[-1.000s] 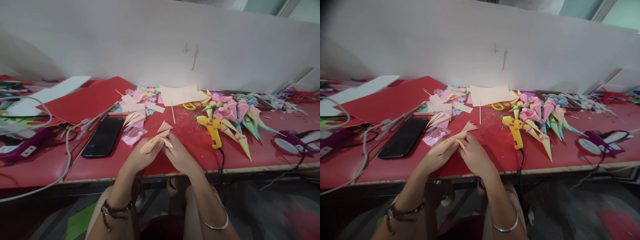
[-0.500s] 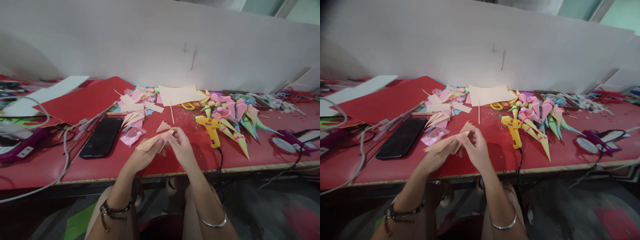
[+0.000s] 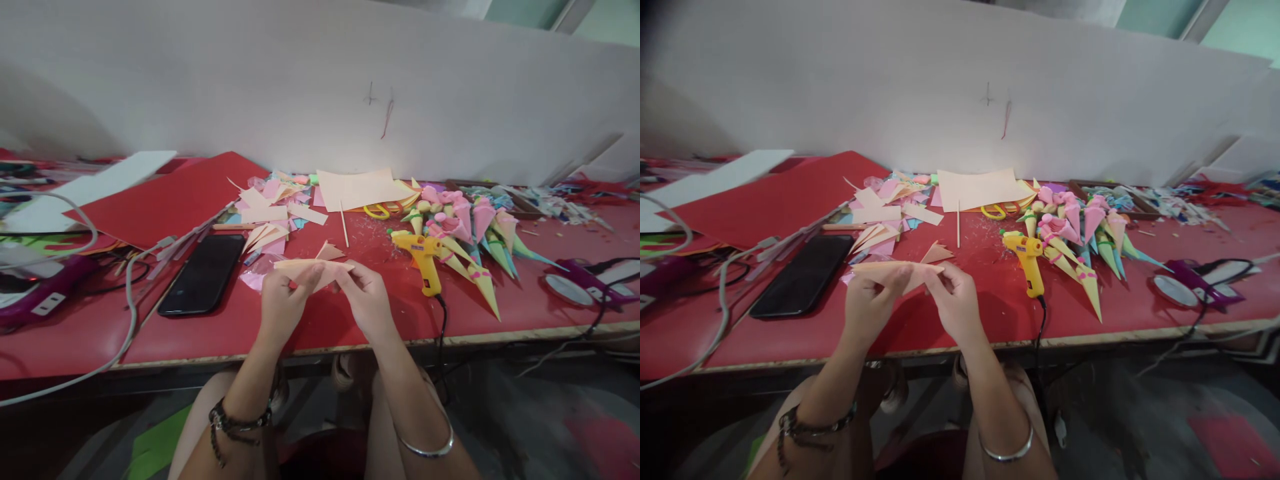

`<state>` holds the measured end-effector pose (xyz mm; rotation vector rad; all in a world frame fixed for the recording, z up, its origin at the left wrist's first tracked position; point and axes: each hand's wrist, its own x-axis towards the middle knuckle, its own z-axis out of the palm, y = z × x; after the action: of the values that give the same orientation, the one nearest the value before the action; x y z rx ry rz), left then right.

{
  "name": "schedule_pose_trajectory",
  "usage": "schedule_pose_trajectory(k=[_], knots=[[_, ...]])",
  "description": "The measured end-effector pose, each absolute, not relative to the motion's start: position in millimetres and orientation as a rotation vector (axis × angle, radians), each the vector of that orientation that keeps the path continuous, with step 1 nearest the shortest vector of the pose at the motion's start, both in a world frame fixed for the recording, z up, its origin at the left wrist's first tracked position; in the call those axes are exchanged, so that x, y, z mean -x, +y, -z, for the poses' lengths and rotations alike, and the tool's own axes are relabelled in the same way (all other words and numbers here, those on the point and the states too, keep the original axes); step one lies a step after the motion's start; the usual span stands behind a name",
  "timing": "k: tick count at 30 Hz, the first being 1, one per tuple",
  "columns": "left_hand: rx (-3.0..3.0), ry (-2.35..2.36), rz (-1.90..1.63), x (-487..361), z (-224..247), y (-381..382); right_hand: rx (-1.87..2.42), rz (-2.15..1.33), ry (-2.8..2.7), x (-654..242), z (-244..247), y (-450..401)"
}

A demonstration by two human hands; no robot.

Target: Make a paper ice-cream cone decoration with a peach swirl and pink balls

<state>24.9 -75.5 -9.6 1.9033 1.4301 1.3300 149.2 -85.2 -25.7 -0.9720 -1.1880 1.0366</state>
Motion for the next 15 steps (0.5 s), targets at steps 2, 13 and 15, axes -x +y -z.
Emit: schedule_pose_trajectory(k=[2,13,15], knots=[[-1.898,1.459,-1.328,-25.4,8.5,-76.9,0.968,-1.034,-1.203,-148.6,24.3,-86.1],[-1.811,1.337,-1.25,-24.5,9.6,-74.5,0.933,-1.108,-1.216,-147.6,20.3,-89.3],[-1.831,1.392,-1.277,-24.3,9.3,-74.3,0.946,-1.099,-1.237,-147.6,20.3,-89.4]])
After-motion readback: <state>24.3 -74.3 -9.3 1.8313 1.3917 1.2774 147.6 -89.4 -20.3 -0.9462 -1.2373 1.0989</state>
